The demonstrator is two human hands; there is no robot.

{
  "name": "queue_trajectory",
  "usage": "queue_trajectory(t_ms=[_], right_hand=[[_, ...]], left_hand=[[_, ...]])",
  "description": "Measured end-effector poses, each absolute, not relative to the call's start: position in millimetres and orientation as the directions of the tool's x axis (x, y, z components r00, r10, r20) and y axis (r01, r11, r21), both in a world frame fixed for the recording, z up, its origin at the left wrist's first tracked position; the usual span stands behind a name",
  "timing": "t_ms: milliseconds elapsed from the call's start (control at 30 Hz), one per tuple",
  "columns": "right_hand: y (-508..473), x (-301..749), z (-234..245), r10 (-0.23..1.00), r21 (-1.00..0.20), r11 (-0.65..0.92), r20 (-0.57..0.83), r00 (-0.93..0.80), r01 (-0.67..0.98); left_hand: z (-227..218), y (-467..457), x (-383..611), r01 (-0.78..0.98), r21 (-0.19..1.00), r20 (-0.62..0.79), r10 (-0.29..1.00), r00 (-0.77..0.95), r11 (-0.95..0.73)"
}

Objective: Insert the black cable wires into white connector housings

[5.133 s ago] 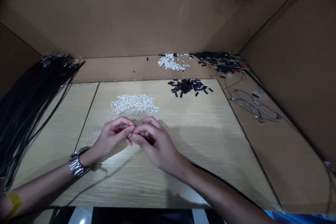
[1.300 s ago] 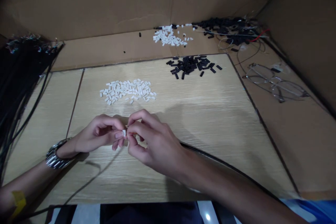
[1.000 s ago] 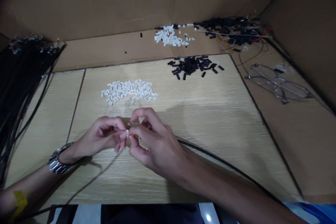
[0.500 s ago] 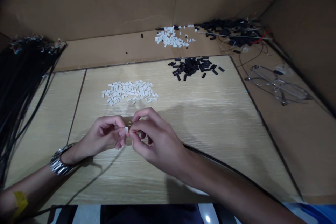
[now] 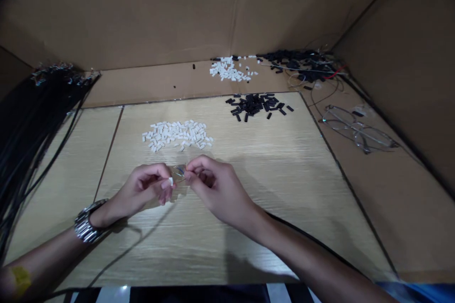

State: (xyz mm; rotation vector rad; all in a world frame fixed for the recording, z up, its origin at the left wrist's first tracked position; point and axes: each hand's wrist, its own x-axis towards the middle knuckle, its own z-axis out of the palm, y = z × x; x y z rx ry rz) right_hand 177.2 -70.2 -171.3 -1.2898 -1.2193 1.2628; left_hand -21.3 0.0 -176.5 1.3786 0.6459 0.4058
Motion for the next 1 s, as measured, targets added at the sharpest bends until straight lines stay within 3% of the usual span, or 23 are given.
queue_trajectory(t_ms=[733,867,1000], right_hand=[[-74,173,-175,0.997,-0.991,-0.071,-0.073,-0.019,0.112],[-76,175,-176,0.998,-0.988,-0.040,-0.045,-0.032,0.149],[-77,176,-177,0.997,-0.976,0.037,0.021,-0.076,0.216]], left_hand=[[-178,-3,-21,0.129,0.986,-0.164,0.613,0.773,0.103],[-179,-4,-21,0.107,0.994,-0.078,0.621,0.780,-0.009],[-185,-5,-20,0.014,0.974,0.162,0.738,0.655,-0.226]])
